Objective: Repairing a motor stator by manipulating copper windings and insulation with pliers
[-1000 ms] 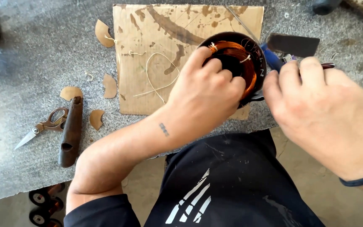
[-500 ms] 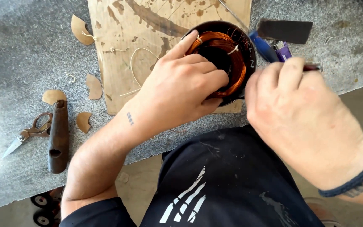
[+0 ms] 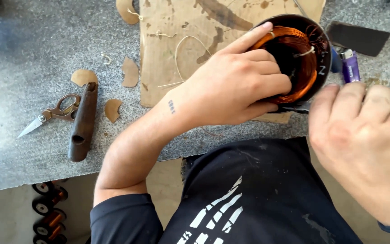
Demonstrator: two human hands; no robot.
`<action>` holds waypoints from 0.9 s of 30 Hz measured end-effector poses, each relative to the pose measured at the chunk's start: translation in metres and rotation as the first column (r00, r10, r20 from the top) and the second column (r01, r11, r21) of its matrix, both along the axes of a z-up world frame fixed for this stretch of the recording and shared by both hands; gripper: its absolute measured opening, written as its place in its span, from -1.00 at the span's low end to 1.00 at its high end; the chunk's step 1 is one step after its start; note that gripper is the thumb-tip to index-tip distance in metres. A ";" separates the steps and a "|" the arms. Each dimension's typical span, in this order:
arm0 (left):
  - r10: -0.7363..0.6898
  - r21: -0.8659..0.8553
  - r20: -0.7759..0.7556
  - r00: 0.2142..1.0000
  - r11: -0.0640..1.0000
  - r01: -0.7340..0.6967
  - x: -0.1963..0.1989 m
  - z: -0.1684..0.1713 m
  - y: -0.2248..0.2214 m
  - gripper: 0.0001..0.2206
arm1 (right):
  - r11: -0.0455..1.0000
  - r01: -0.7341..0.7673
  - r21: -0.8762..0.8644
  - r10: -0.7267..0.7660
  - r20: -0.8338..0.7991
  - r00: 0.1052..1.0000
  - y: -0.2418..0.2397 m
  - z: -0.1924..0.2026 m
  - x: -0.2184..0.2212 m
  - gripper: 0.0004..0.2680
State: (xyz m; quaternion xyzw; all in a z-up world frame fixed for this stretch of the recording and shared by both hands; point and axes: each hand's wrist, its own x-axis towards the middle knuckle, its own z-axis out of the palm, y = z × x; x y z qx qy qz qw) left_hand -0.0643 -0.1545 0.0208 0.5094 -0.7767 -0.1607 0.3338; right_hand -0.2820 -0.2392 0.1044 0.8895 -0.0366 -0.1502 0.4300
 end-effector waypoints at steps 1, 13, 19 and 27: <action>0.005 -0.002 0.001 1.000 1.000 -0.005 0.001 0.000 0.001 -0.91 | 1.000 -0.005 -0.002 0.005 0.001 1.000 0.001 0.000 0.000 -0.87; -0.093 -0.117 -0.087 0.992 0.990 0.083 0.014 -0.012 0.005 -0.80 | 0.993 0.044 -0.113 -0.055 -0.094 0.994 0.015 0.001 0.005 -0.91; -0.102 0.006 0.019 0.995 0.995 0.102 0.035 -0.004 0.020 -0.65 | 0.999 0.019 -0.033 -0.020 -0.045 0.999 0.010 -0.012 -0.004 -0.87; 0.019 -0.055 0.026 0.999 0.998 -0.017 0.024 -0.012 0.022 -0.74 | 0.992 0.041 -0.120 -0.059 -0.150 0.987 0.016 -0.014 -0.008 -0.84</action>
